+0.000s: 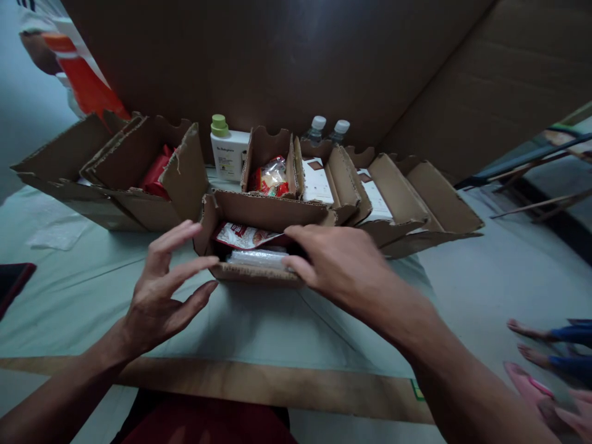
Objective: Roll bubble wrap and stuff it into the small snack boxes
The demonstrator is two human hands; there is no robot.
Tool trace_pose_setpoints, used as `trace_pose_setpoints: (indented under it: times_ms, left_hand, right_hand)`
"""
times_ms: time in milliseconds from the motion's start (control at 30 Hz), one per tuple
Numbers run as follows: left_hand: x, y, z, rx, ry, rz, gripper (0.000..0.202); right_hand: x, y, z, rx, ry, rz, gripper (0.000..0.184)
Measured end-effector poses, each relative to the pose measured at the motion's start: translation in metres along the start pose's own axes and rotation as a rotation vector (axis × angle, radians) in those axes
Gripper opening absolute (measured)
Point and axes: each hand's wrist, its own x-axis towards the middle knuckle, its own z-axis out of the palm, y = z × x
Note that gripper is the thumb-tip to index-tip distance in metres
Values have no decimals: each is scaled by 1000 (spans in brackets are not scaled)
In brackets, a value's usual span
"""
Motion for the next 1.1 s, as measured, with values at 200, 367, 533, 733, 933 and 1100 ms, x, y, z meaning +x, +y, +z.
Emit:
trace_pose_setpoints:
  times_ms: [200, 367, 533, 733, 933, 1100]
  left_hand:
    - [-49, -19, 7, -211, 7, -438, 86]
    - [-57, -24, 48, -549, -104, -692, 104]
    - [-76, -9, 51, -689, -143, -703, 98]
    - [-148, -9, -27, -543, 50, -826, 77]
    - [-97, -20, -25, -460, 169, -760, 86]
    - [-88, -10, -2, -555, 39, -707, 87]
  right_hand:
    - [-94, 32, 0, 148, 299, 336, 48]
    - [-87, 29, 92, 639, 119, 463, 70]
    - [-106, -11, 125, 693, 228, 559, 59]
    - [-110, -91, 123, 720, 191, 249, 40]
    - [-68, -90, 120, 733, 269, 345, 36]
    - [-131, -88, 129, 607, 376, 473, 38]
